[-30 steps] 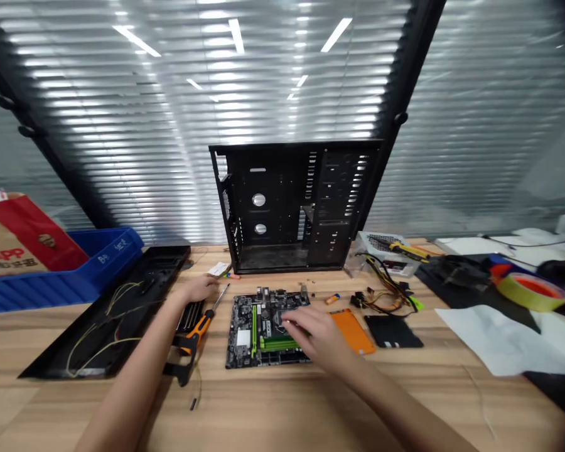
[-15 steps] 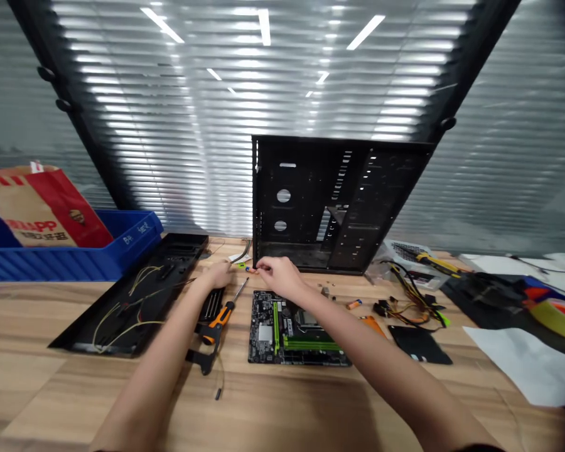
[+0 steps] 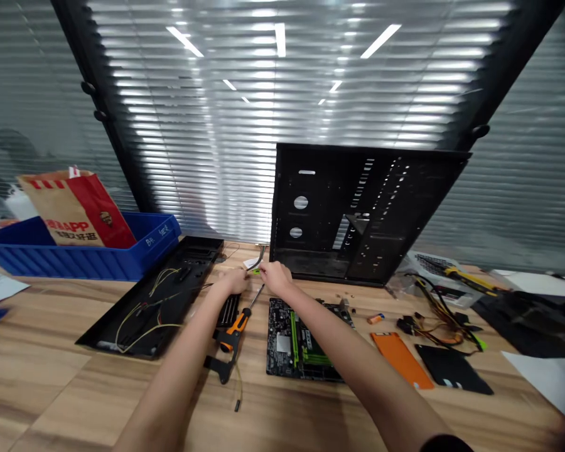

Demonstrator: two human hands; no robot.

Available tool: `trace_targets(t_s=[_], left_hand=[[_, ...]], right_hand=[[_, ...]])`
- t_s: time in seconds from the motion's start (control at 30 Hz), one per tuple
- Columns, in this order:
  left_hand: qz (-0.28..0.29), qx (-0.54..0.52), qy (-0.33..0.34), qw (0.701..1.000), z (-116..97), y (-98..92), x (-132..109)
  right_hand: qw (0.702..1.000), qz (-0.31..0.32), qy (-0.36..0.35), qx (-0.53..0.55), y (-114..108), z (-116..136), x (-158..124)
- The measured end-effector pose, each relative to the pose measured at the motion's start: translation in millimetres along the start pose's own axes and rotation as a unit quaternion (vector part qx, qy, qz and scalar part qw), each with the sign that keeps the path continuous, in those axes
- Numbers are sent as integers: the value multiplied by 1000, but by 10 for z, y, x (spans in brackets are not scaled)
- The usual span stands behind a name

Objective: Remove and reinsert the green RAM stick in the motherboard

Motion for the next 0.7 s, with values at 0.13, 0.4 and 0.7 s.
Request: trace_targets(t_s=[0.13, 0.4, 0.7], left_hand=[[7, 1, -10, 1000, 13, 1, -3], [11, 7, -20, 1000, -5, 22, 8], [15, 10, -10, 1000, 37, -25, -52]], right_hand=[[1000, 3, 0, -3, 27, 12, 21], [999, -22, 13, 22, -38, -36, -19], [990, -83, -53, 102, -337, -62, -546]])
Point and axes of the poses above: each hand's wrist, its own x-axis towards the middle knuckle, its own y-axis out of the palm, z = x × y, the point moved 5 cm from there along x, towards the middle knuckle, and after that the axes turned 13 degrees about z, right-handed, at the moved point
